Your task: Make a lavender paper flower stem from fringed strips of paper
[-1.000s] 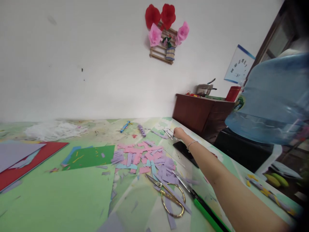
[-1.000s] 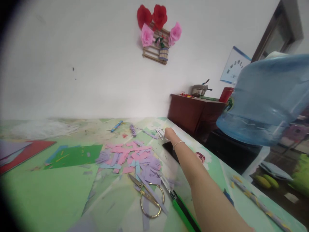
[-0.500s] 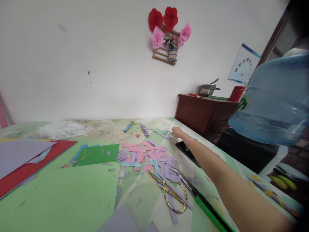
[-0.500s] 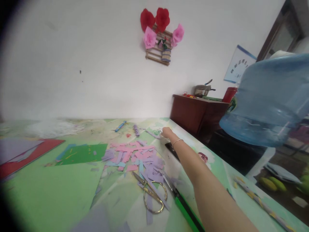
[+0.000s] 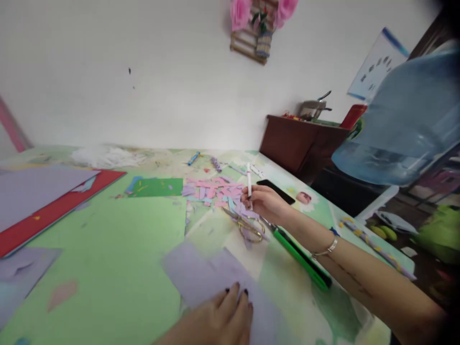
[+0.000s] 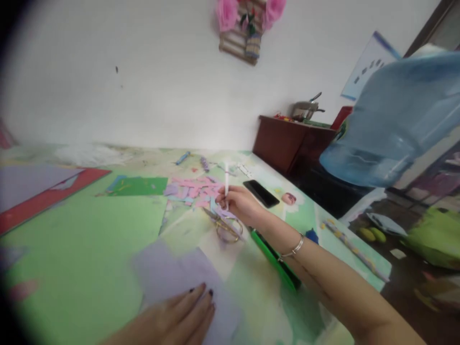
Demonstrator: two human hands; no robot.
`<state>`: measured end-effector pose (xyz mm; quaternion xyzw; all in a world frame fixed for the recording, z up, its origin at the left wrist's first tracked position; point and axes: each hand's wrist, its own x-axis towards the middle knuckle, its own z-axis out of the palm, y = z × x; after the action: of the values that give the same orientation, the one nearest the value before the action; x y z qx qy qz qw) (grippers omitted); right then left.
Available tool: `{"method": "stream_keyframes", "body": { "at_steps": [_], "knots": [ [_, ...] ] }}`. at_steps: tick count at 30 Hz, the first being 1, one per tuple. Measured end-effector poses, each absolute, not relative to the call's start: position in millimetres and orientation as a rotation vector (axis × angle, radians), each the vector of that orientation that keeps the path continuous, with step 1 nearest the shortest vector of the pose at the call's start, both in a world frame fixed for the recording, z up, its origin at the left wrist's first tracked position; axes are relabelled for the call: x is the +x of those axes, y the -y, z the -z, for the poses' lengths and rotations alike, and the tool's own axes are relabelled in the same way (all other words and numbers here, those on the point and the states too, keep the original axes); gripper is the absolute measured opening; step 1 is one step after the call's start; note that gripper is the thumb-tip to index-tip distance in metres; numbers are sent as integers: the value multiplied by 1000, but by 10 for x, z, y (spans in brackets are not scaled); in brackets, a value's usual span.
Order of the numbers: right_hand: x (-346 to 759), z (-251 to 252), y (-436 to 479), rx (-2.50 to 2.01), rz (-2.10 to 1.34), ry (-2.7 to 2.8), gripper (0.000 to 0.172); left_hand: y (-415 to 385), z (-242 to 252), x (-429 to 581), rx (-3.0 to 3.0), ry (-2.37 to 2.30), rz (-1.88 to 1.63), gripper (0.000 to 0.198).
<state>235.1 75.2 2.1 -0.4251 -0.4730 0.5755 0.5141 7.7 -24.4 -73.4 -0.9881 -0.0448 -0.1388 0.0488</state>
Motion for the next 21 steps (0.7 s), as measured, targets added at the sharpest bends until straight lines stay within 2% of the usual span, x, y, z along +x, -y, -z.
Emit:
{"method": "stream_keyframes", "body": {
  "at_steps": [3,5,14,21],
  "knots": [
    [2053,97,-578,-1001,-1521,1060,6,306,542,-5,-3008,83,257,44],
    [1924,197,-496,-968,-1549,1017,11,344,423,-51,-3030,86,230,48],
    [1716,416,-381,-1137,-1561,789,20,382,490,-76,-3004,68,310,44],
    [1700,472,-400,-969,-1561,873,24,374,549,-64,-2897,50,360,37]
  ]
}}
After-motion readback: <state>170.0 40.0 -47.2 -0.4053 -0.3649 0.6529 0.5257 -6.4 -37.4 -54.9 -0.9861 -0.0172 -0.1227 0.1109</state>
